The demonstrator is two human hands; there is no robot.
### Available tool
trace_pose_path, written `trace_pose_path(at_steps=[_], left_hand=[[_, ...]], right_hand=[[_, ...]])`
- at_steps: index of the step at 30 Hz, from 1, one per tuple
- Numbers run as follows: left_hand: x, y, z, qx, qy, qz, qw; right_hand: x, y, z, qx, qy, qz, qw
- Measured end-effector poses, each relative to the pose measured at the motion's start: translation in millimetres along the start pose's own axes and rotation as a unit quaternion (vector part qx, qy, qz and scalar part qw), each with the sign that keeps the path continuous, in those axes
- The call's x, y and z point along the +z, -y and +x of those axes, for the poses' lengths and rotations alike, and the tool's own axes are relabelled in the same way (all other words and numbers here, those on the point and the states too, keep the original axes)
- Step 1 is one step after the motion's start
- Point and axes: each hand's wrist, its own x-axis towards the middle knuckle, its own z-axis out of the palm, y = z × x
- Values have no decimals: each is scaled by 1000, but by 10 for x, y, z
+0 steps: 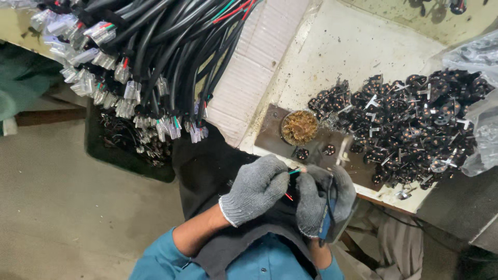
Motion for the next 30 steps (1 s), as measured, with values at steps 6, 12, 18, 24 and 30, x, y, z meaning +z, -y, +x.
trace_pose_path(at_steps=[6, 12, 18, 24, 30], left_hand=[[-123, -68, 137, -20, -79, 44, 996], [-96, -182, 390, 11, -83, 150, 985], [-85, -282, 281, 25, -93, 163, 982], [54, -127, 208, 68, -100, 170, 978], [116, -62, 196, 85, -87, 189, 974]], right_hand=[[132, -20, 277, -161, -32, -34, 986], [147, 248, 382, -204, 38, -304, 930], [92, 164, 373, 246, -141, 509, 813], [-215, -217, 152, 227, -62, 156, 959], [-343, -361, 92, -126, -57, 52, 989]])
